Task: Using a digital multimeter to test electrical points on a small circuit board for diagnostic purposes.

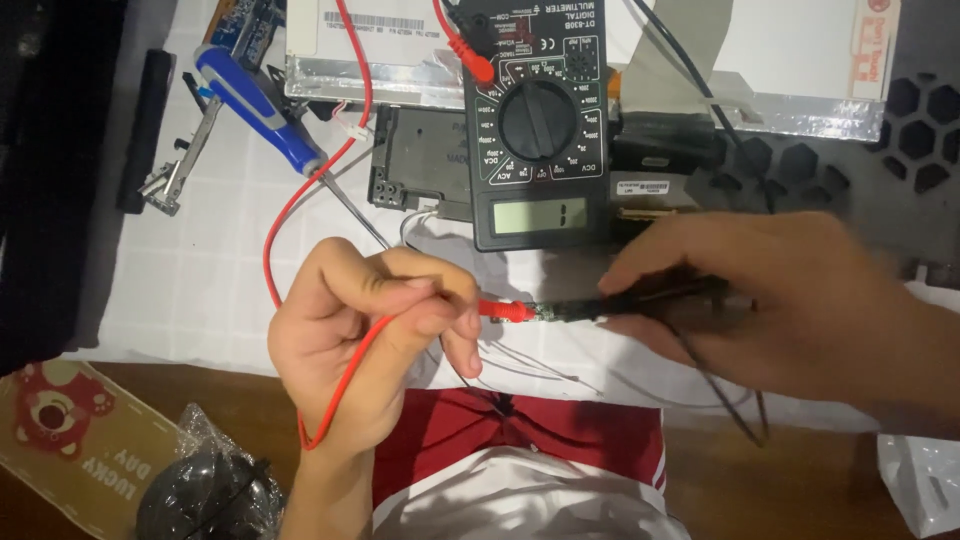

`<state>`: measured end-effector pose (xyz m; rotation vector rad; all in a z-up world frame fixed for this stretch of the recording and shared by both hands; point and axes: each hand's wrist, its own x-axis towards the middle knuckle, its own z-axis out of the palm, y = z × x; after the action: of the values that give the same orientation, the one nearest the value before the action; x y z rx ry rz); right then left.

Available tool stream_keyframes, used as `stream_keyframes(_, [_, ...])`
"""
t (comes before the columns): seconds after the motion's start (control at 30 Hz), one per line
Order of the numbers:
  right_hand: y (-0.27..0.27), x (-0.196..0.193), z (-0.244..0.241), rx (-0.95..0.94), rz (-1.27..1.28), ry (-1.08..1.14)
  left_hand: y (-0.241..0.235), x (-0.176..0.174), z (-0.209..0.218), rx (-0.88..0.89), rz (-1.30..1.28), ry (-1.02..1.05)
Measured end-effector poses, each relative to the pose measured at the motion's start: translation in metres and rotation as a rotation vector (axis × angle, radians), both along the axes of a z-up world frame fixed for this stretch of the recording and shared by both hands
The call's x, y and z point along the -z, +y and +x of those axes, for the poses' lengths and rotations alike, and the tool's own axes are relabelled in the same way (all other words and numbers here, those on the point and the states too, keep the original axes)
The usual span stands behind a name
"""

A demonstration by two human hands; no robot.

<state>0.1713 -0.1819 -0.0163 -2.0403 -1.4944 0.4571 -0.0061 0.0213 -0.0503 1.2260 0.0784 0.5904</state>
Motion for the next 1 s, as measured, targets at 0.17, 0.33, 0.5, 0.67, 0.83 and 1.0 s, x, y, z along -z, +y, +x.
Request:
stream_keyframes(0.17, [0.006, -0.011, -0.003, 0.085, -0.02, 0.131, 0.0, 0.0, 0.0, 0.006, -0.014, -0.026])
stream_keyframes(0.33, [0.007, -0.015, -0.008, 0.352, 0.141, 0.495, -0.001, -0.002, 0.0, 0.003, -0.039, -0.024])
stream_keyframes(0.5, [-0.005, -0.016, 0.009, 0.191, 0.138, 0.577, -0.001, -0.003, 0.0, 0.002, -0.017, -0.011])
stream_keyframes(0.67, [-0.012, -0.016, 0.014, 0.074, 0.062, 0.48, -0.001, -0.001, 0.0, -0.012, -0.031, 0.005])
stream_keyframes(0.83, [-0.007, -0.015, 0.002, 0.28, 0.061, 0.578, -0.001, 0.001, 0.001, -0.024, -0.006, 0.01])
stream_keyframes(1.0, [-0.012, -0.002, 0.001, 0.164, -0.02, 0.368, -0.002, 0.0, 0.001, -0.038, 0.009, 0.028])
